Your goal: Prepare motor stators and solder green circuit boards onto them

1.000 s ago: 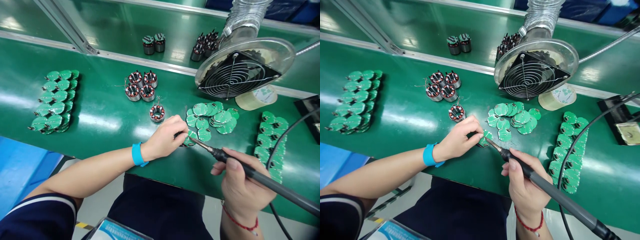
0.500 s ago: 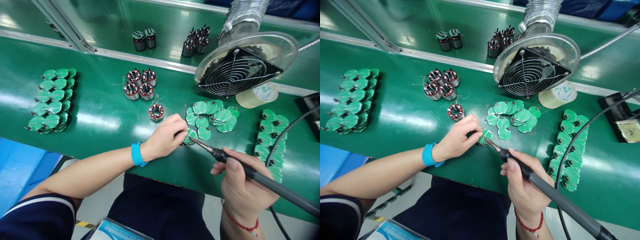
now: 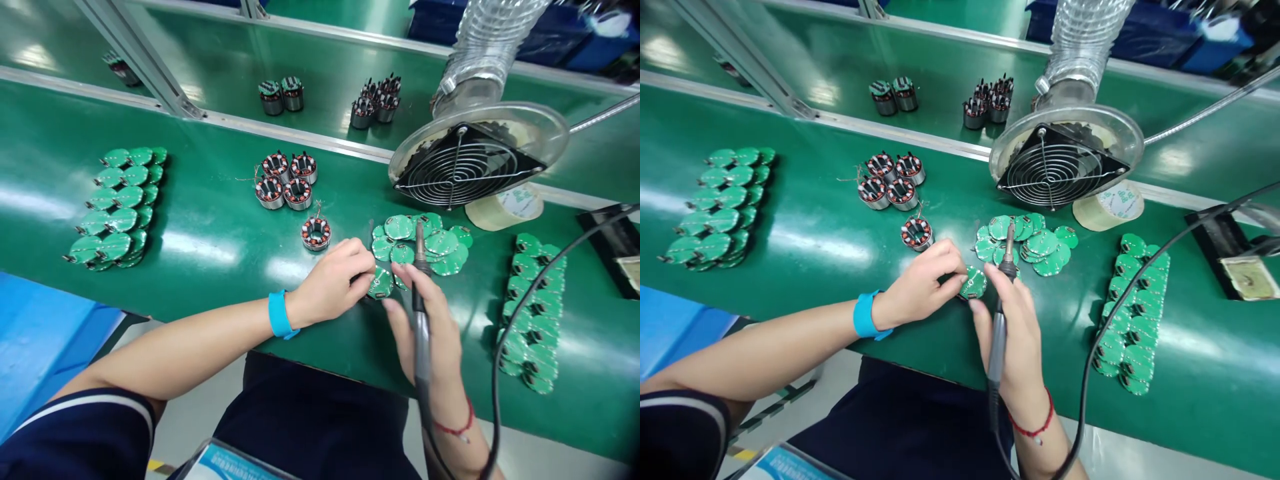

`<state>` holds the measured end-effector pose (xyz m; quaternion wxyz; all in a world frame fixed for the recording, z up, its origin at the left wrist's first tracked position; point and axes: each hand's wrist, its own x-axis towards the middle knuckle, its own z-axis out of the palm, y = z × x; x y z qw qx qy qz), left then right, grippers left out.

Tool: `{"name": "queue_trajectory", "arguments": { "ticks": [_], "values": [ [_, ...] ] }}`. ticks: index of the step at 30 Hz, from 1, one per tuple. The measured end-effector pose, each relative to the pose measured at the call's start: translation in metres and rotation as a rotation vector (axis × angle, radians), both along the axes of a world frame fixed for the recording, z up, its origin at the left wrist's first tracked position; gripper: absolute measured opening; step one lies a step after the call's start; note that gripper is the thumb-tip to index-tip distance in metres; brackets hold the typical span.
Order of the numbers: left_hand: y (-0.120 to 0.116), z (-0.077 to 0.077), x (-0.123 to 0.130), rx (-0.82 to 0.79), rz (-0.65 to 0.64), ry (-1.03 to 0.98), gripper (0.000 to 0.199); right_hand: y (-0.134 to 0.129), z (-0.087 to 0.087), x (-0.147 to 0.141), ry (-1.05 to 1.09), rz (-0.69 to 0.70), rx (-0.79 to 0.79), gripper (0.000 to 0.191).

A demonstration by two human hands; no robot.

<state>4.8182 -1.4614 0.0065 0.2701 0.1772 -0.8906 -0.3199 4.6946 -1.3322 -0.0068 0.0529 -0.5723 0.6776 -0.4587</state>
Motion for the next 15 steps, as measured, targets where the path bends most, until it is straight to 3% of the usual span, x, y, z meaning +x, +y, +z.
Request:
{"name": "queue_trajectory", "arguments": {
  "ticks": [5, 8, 11, 15],
  "values": [
    [0.004, 0.003, 0.002, 0.024, 0.053, -0.028, 0.008, -0.011, -0.013, 0.001, 0.138, 0.046, 0.064, 0.052],
    [-0.007, 0.017, 0.008, 0.14, 0.066, 0.002, 0.011, -0.009, -0.016, -0.005, 0.161, 0.047, 0.047, 0.052],
    [-0.042, 0.047, 0.013, 0.219, 0.118, 0.086, 0.013, -0.002, -0.011, -0.013, 0.171, 0.004, -0.002, 0.051],
    [-0.127, 0.091, -0.01, 0.052, 0.22, 0.106, 0.007, 0.009, -0.002, -0.018, 0.071, -0.217, -0.062, 0.046]
  ]
}}
